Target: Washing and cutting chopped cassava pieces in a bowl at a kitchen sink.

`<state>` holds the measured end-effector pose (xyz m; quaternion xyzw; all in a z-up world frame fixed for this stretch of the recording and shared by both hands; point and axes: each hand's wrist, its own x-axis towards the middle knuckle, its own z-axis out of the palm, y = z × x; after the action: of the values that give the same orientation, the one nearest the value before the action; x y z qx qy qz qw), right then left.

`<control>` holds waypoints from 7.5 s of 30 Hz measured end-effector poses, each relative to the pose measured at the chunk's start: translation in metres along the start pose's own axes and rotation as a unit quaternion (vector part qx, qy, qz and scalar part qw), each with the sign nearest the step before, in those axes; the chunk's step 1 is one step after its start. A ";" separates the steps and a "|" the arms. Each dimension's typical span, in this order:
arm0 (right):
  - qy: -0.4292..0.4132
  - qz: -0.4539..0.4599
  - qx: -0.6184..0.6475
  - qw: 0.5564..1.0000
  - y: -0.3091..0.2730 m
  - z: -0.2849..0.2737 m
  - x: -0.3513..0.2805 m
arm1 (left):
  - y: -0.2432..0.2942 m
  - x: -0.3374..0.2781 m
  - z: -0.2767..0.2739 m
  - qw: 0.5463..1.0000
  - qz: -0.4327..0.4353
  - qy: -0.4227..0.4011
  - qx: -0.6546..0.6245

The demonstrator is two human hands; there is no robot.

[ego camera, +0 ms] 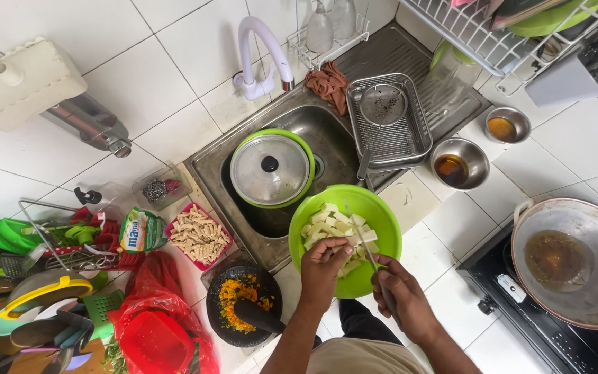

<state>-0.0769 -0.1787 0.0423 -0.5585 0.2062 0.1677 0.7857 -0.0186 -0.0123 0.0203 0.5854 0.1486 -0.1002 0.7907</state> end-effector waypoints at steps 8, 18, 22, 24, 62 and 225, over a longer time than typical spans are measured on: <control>-0.020 -0.030 -0.047 0.998 -0.002 0.026 -0.008 | 0.015 -0.015 -0.003 0.999 0.043 -0.001 -0.014; -0.045 0.017 0.017 0.999 0.005 0.024 -0.004 | 0.020 -0.021 -0.008 0.993 0.115 -0.024 0.029; -0.057 0.035 0.035 0.997 0.006 0.019 0.002 | 0.022 -0.020 -0.009 0.973 0.215 -0.044 0.070; -0.068 0.026 0.048 0.996 0.007 0.018 0.006 | 0.022 -0.020 -0.008 0.971 0.221 -0.045 0.073; -0.054 0.057 0.158 0.984 -0.003 0.052 0.030 | 0.030 -0.014 -0.011 0.896 0.388 -0.038 0.214; -0.083 0.160 0.103 0.978 -0.007 0.049 0.034 | 0.002 -0.009 -0.033 0.941 0.290 -0.082 0.155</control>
<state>-0.0380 -0.1337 0.0444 -0.4186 0.2434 0.3147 0.8164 -0.0303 0.0194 0.0161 0.7080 -0.1104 0.0640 0.6946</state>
